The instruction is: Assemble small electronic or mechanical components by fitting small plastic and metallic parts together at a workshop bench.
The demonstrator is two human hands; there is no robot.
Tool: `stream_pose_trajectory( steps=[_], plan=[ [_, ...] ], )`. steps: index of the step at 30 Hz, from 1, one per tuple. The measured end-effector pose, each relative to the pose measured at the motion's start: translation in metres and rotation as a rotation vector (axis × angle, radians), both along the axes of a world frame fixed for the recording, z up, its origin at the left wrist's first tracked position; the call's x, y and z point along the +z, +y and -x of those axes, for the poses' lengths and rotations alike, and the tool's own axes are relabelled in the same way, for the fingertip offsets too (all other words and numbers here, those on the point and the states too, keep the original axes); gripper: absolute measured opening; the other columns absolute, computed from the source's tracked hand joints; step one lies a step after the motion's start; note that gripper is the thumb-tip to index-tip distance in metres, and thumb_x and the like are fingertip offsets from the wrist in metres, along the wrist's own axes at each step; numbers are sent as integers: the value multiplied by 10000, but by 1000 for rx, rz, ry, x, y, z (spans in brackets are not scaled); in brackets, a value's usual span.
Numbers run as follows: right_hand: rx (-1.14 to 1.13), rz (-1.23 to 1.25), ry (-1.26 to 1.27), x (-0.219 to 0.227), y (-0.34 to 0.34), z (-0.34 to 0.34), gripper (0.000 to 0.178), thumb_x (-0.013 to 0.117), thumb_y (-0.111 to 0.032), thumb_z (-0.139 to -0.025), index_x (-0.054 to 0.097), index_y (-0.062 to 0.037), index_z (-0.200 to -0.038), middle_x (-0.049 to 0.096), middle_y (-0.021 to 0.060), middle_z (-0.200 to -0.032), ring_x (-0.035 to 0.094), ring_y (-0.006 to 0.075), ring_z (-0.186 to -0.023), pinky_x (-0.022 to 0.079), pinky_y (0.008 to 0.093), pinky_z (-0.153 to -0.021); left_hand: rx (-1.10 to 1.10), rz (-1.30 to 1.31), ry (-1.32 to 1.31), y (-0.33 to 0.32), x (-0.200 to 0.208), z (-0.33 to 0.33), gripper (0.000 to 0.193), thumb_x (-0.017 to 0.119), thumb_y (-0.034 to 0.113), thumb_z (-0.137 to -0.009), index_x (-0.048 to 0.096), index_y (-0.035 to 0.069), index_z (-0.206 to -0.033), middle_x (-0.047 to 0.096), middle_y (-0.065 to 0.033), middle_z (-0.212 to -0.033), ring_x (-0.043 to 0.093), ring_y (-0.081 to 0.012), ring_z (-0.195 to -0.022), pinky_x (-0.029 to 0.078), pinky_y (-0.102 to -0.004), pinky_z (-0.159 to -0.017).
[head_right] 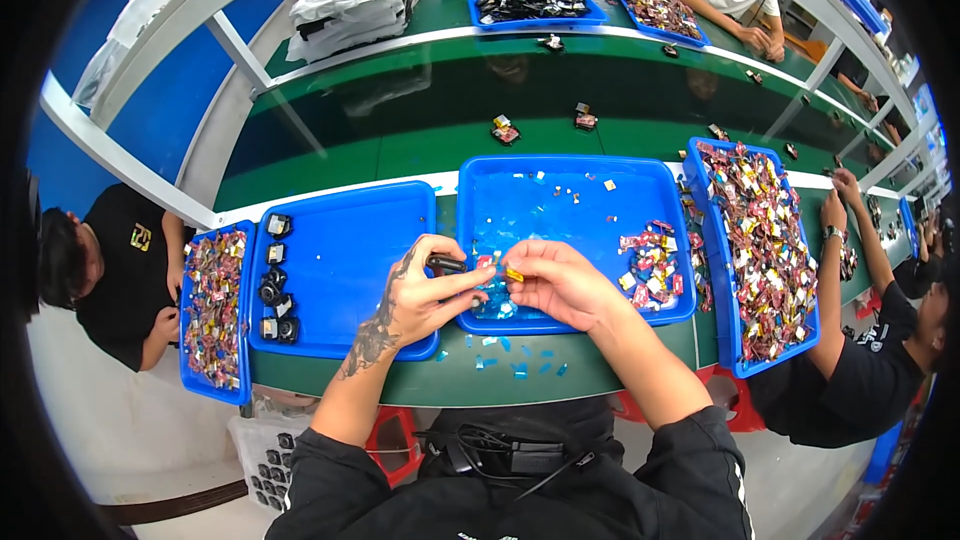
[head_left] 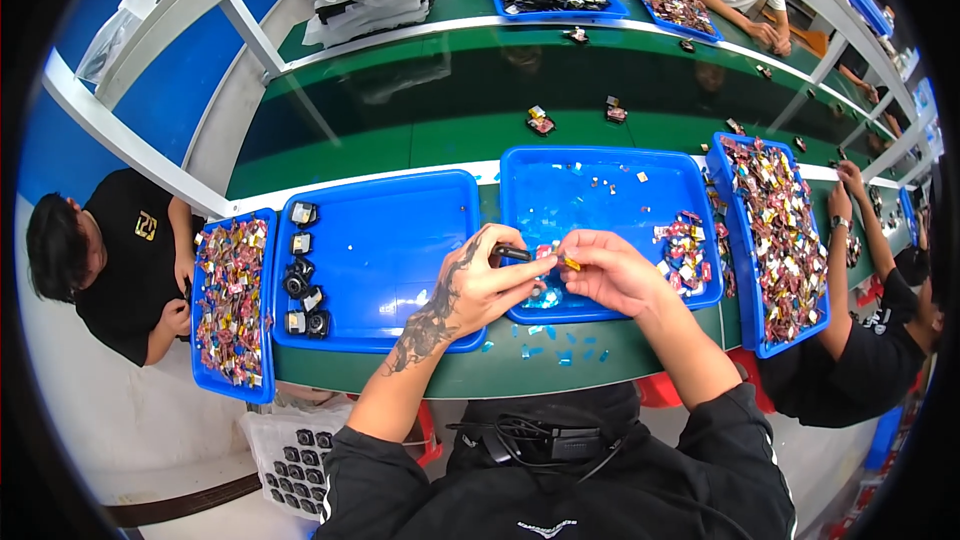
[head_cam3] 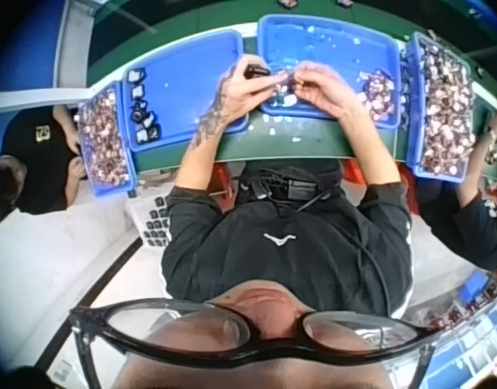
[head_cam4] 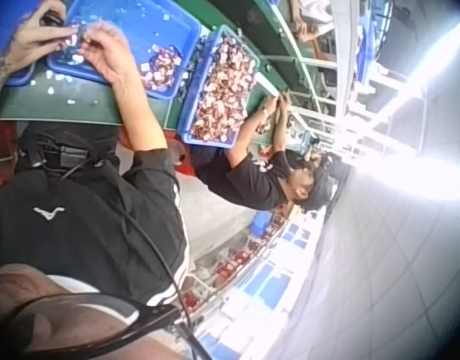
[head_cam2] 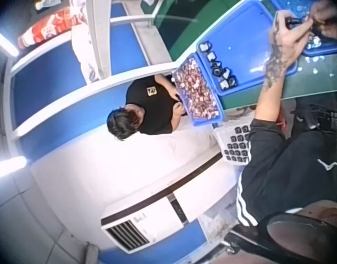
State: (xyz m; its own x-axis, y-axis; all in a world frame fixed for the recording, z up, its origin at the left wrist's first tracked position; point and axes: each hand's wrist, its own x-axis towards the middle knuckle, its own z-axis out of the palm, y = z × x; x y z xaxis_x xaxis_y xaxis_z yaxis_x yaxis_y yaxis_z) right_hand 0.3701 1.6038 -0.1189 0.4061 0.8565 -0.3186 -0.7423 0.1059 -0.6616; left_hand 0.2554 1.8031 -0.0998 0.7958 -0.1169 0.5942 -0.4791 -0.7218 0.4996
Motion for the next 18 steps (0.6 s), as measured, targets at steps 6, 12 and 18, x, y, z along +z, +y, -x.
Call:
stream_pose_trajectory(
  steps=[6,12,18],
  plan=[
    [-67,184,-524,4,12,20,133,572,-120,-940,622,-10,-996,611,54,-863,604,123,-787,525,270,-725,-68,289,20,-1,-5,0,214,759,68,-734,749,120,-941,563,-78,-974,604,-173,-791,503,-272,-649],
    [-333,198,-1385,43,22,37,151,686,-4,-818,651,10,-965,652,101,-836,630,163,-722,507,273,-628,-32,519,244,-7,-11,2,104,742,112,-782,700,26,-823,564,-64,-939,530,-98,-667,410,-231,-534],
    [-330,260,-1405,45,24,38,72,676,2,-813,627,0,-865,642,89,-794,638,196,-691,501,290,-588,-49,585,303,-13,-11,4,107,730,111,-792,682,20,-824,556,-55,-967,503,-88,-649,398,-236,-526]
  ],
)
